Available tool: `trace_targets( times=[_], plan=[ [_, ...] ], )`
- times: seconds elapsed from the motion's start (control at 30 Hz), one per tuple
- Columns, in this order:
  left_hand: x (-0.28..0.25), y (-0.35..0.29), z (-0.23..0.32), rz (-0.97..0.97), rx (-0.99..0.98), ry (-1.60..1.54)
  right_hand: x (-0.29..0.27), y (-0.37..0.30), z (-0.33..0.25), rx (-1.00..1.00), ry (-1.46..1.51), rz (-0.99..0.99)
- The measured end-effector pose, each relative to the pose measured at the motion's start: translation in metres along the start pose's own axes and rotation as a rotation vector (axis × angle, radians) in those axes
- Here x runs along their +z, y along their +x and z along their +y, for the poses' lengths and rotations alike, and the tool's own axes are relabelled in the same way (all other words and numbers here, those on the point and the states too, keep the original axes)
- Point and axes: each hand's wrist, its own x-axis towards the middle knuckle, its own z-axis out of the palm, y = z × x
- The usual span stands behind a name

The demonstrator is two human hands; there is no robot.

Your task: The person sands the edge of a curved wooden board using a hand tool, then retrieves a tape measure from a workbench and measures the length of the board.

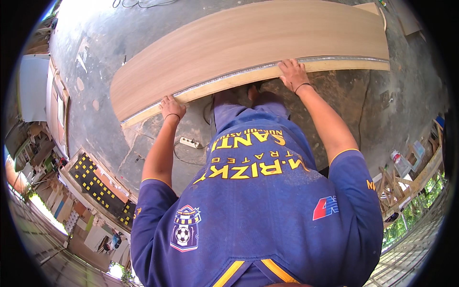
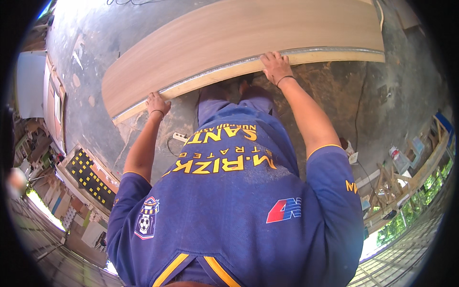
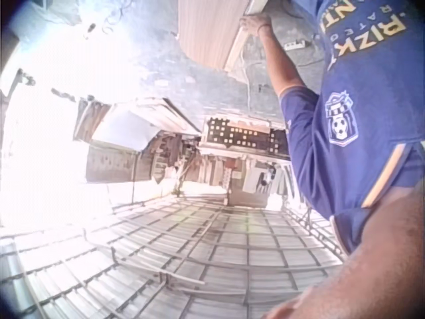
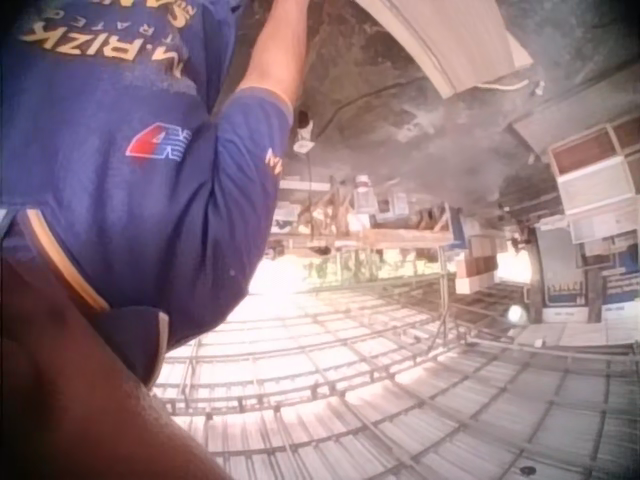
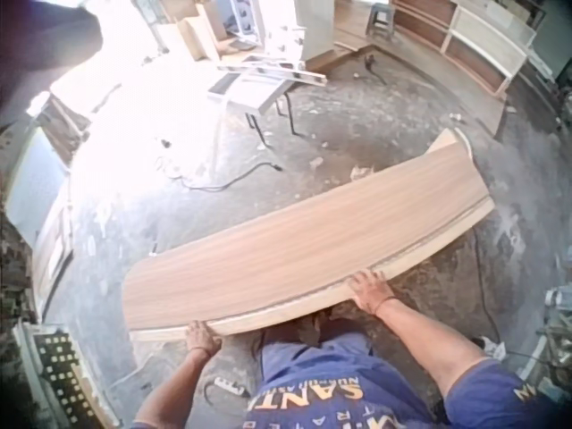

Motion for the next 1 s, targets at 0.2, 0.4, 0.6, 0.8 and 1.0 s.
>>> trace_targets(
  times=[0.2,0.4,0.6,0.8,1.0],
  plan=[
    [-0.01,-0.018,0.038,0.027,0.052,0.006,-0.006,0.002,-0.011,0.079,-0.008,-0.112],
    [-0.019,-0.033,0.125,0.102,0.375,-0.095,-0.003,0.001,-0.015,0.116,-0.05,-0.095],
    [-0.018,-0.048,0.199,0.156,0.436,-0.191,-0.003,0.001,-0.009,0.097,-0.051,-0.103],
    [-0.021,-0.055,0.203,0.09,0.361,-0.08,0.004,-0.002,0.013,-0.092,-0.017,-0.02],
    [-0.026,-0.059,0.219,0.049,0.175,-0.021,-0.022,-0.037,0.141,0.007,-0.034,-0.065]
  ],
)
